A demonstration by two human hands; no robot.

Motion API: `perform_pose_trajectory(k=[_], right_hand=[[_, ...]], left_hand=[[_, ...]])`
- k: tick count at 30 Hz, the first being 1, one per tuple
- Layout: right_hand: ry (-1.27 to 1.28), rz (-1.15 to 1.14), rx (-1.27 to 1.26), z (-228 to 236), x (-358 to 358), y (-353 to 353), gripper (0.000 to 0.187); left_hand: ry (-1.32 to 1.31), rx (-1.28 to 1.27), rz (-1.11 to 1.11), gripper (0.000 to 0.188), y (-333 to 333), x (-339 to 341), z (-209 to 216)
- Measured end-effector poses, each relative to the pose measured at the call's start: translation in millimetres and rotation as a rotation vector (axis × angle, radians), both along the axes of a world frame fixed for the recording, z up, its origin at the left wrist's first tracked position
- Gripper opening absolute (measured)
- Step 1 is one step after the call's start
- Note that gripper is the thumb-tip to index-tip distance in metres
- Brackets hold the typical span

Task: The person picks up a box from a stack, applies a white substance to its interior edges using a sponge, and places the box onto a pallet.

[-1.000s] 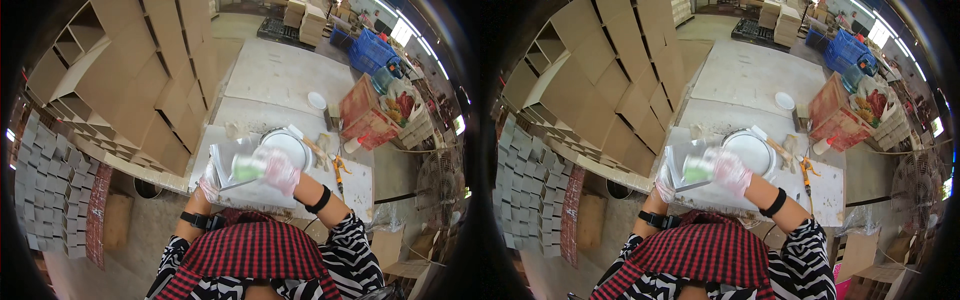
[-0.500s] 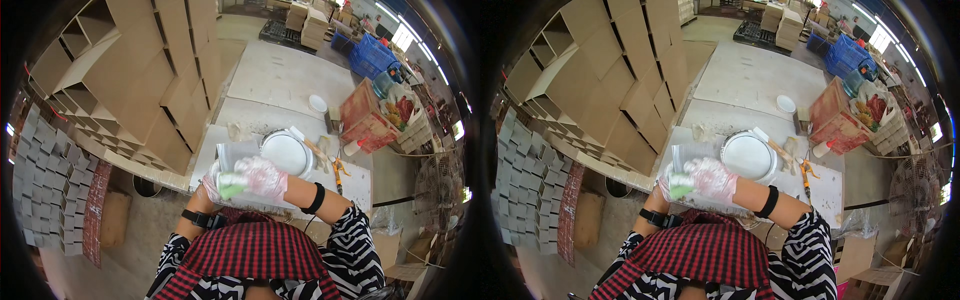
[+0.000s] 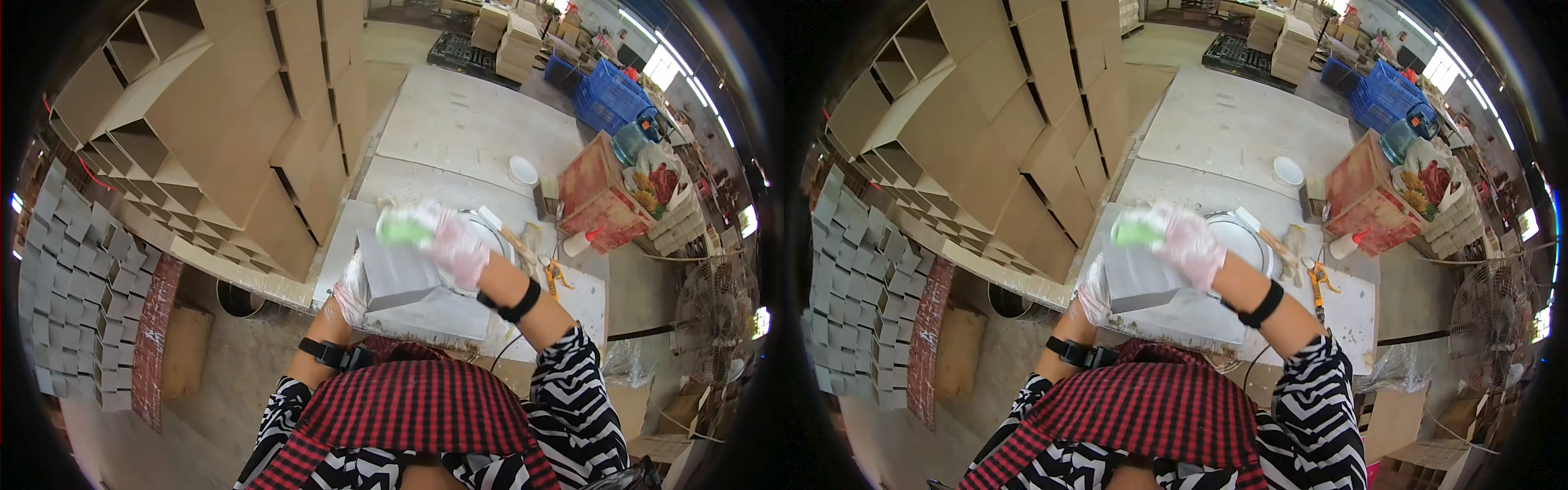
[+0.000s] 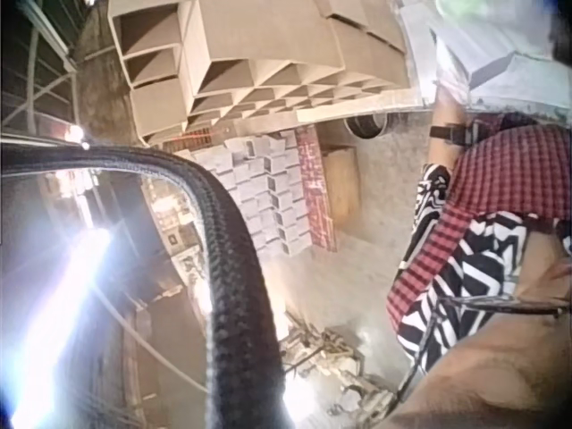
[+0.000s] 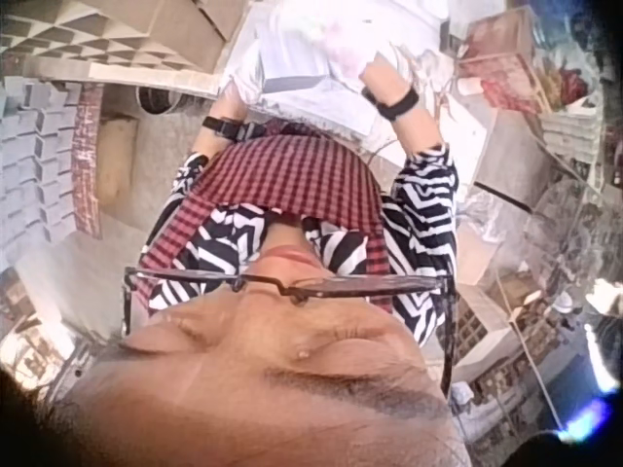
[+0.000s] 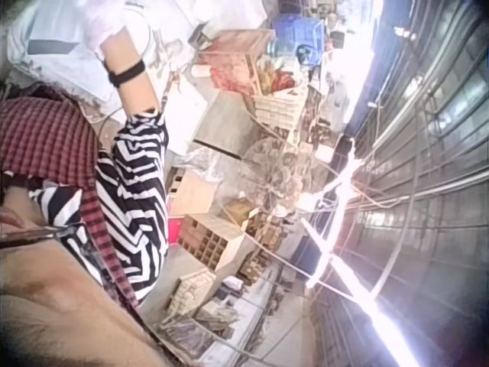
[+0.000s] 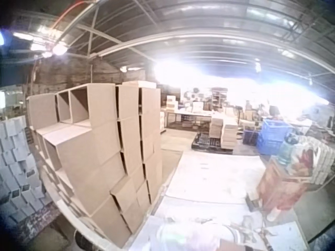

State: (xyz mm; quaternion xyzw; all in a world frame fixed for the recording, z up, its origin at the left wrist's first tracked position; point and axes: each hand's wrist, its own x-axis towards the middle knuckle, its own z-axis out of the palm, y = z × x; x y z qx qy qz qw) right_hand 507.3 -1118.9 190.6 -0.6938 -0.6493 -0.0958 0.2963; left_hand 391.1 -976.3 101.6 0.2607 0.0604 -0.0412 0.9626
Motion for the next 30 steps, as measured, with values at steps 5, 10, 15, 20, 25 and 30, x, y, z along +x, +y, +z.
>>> perform_pose_trajectory(k=[5,10,15,20,25,30], right_hand=[[0.064,0.065,-0.465,12.5,-48.6,-10.8,0.044],[-0.123,-0.04,-0.168,-16.3,7.1,23.8,0.043],[0.179,-0.098,-0.279,17.0,9.8,18.8,0.038],[-0.088,0.158,-0.348,4.9,-48.9,17.3,0.038],[0.293,-0.139,-0.185,-19.6,28.8,39.5,0.04],[0.996,-0.304,-0.025,20.9,27.5,4.3,0.044]], left_hand=[[-0.244,-0.099,-0.169,0.039,6.6,-2.1,8.2],[-0.057,0.014,-0.088,0.039,-0.8,-6.0,-9.2],[-0.044,0.004,-0.062,0.038,-1.5,-3.1,-7.7],[-0.096,-0.023,-0.103,0.038,1.2,-6.0,2.9],[-0.012,0.05,-0.04,0.038,-10.3,-6.7,-6.3],[-0.029,-0.13,0.072,0.038,1.5,-16.6,-6.0]])
